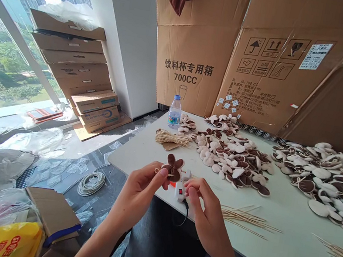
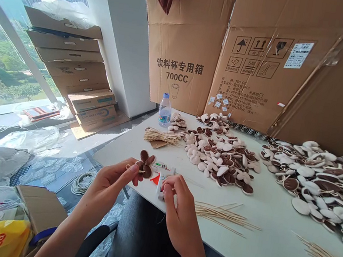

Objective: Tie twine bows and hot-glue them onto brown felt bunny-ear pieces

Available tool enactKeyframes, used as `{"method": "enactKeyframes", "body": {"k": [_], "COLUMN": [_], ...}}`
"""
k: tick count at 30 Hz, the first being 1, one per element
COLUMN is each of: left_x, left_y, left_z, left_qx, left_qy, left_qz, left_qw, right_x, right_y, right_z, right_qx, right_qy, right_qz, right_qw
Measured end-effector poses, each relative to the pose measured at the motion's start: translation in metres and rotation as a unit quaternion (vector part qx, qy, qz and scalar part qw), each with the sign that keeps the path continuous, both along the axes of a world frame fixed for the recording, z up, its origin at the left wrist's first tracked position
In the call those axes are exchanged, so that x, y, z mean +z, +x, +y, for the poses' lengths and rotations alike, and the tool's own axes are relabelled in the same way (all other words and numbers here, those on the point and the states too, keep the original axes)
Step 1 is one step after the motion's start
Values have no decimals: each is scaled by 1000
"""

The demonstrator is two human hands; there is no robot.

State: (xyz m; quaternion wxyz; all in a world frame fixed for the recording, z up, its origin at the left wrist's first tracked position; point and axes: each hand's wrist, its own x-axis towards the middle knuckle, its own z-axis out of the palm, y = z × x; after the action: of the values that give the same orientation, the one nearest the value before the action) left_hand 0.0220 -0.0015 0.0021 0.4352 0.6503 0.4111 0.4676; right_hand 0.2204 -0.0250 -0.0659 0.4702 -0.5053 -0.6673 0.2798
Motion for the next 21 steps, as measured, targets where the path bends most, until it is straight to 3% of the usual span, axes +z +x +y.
{"method": "enactKeyframes", "body": {"k": [3,6,15,21], "left_x": [0,0,2,3], "left_y": [-1,-1,-2,-2], "left_z": [-1,-1,0,-1], "left_qx": [2,2,-4,-9], "left_qy": [6,6,12,16], "left_qz": [-1,-2,-7,4], "left_qw": [1000,1000,1000,1000], "right_x": [-17,-31,-53,-51], "right_y": [-3,-7,-28,-29], "right_z": [10,16,19,19], "right_qx": [-92,-134,-161,-188], "right_qy": [-23,-24,-42,-77], "right_qz": [-100,-131,-200,-156], "right_qw": [990,982,966,967]}}
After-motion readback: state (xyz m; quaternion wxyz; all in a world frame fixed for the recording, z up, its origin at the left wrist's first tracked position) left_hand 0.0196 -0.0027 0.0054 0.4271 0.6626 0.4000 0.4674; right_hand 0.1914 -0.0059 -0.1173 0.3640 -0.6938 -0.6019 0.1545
